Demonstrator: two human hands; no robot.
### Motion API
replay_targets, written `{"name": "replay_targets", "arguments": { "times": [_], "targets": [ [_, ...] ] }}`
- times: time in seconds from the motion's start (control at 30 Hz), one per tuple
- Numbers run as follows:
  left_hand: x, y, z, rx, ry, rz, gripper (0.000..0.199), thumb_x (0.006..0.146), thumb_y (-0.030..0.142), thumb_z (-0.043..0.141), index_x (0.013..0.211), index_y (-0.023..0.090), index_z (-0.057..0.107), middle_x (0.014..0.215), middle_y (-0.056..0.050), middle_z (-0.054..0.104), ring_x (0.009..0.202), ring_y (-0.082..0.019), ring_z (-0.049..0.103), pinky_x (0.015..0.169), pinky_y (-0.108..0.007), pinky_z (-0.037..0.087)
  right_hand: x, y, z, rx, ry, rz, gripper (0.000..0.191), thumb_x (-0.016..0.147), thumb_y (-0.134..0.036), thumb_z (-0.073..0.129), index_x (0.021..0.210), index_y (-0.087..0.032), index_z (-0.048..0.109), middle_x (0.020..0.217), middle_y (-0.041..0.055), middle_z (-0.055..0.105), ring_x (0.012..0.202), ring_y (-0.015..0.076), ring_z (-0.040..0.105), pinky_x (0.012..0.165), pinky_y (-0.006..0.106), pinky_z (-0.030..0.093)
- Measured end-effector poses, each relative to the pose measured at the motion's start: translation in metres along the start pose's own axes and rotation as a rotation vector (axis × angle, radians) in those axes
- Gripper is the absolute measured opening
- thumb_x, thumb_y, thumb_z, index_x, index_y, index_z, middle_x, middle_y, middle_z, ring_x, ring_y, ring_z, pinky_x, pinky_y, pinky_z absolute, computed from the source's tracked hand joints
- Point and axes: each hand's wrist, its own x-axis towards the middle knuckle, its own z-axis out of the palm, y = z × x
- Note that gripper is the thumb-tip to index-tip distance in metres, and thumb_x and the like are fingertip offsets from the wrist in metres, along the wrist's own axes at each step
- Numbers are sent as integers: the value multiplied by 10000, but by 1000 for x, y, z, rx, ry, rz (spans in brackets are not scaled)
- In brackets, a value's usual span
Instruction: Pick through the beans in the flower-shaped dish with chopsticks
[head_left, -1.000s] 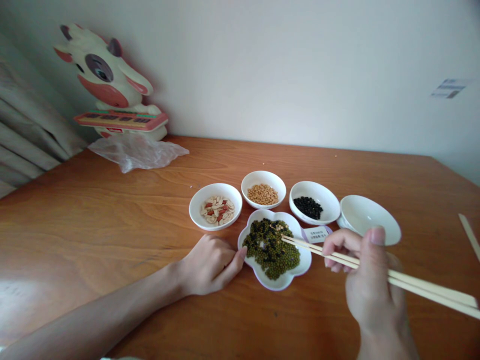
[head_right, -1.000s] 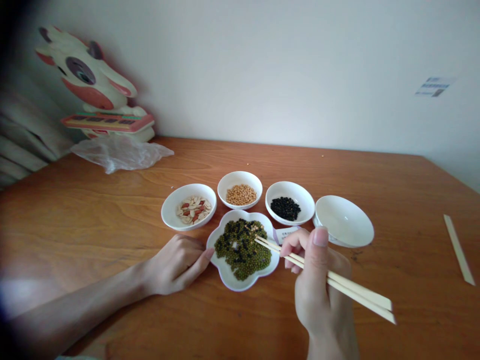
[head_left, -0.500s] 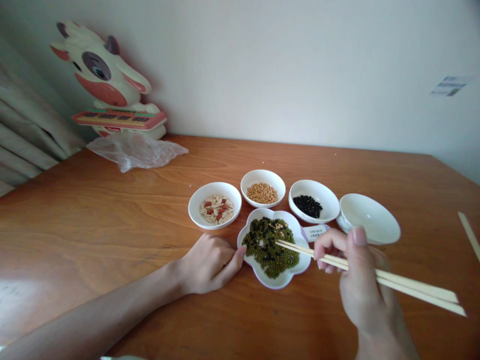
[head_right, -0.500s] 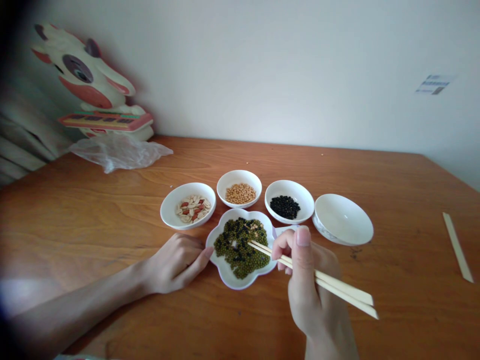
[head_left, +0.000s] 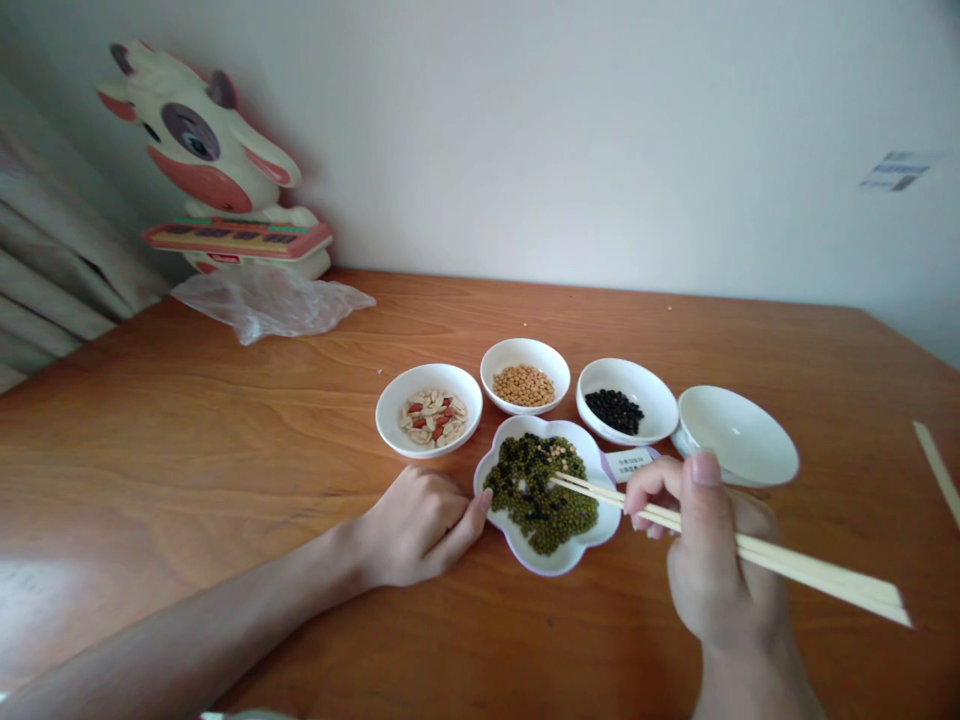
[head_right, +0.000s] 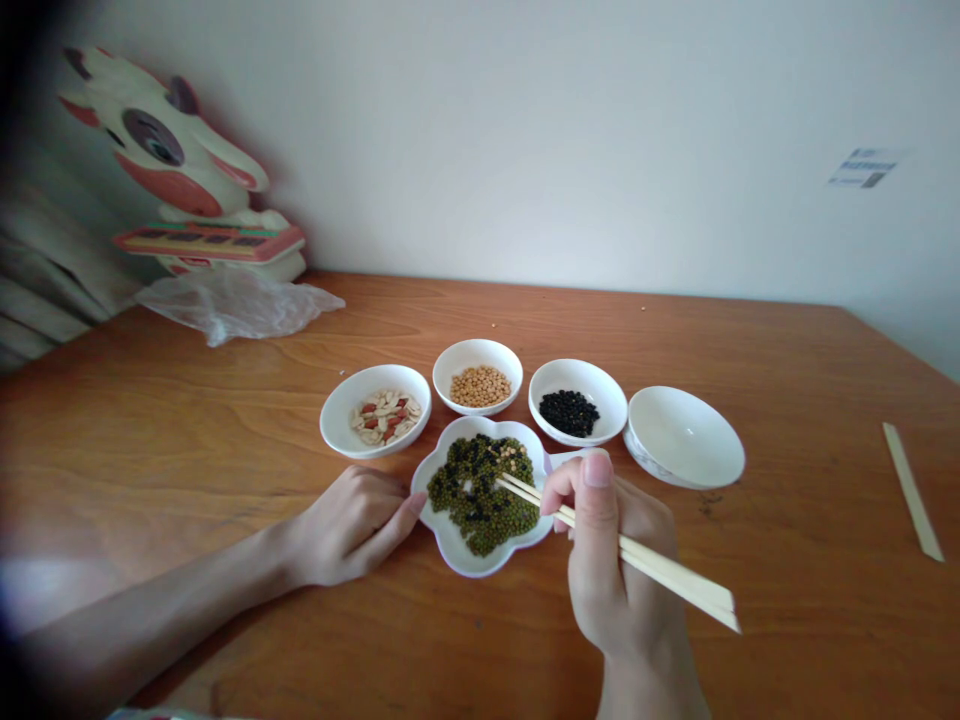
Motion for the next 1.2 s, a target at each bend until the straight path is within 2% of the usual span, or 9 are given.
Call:
{"name": "replay_targets", "arguments": {
  "times": [0.17, 0.3, 0.47, 0.9, 1.2],
  "targets": [
    [0, -1, 1, 3, 13, 11, 526, 1120, 261, 304, 628, 180, 472, 611, -36, 619, 508, -112, 500, 568, -352, 267, -2, -2, -1, 13, 92, -9, 716, 1061, -640, 275, 631, -217, 662, 577, 19, 579, 598, 144, 527, 611, 319, 382],
    [0, 0, 0, 3, 15, 16, 529, 1120, 254, 300, 629, 178, 481, 607, -36, 616, 504, -112, 499, 564, -344, 270, -1, 2, -4, 21, 80, 12, 725, 1049, -662, 249, 632, -222, 647, 577, 30, 574, 601, 166, 526, 614, 337, 384],
    [0, 0, 0, 0, 27, 28, 537, 1119, 247, 308, 618, 176, 487, 596, -37, 611, 499, -111, 497, 559, -345, 268, 5, 19, -8, 4, 13, -12, 784, 1028, -705, 182, 634, -226, 662, 559, 38, 583, 556, 166, 528, 539, 319, 393],
    [0, 0, 0, 8, 29, 31, 531, 1117, 242, 318, 623, 179, 504, 597, -33, 612, 495, -113, 495, 561, -360, 276, 8, 23, -1, -82, 56, 18, 731, 1049, -668, 223, 680, -211, 660, 619, 36, 620, 583, 141, 542, 559, 282, 416],
    [0, 0, 0, 4, 30, 29, 536, 1118, 247, 318, 625, 178, 515, 595, -38, 616, 495, -113, 502, 556, -336, 298, 8, 23, 1, -10, 135, -4, 762, 1043, -672, 235, 628, -208, 676, 562, 43, 596, 547, 152, 530, 519, 302, 396]
  ]
}}
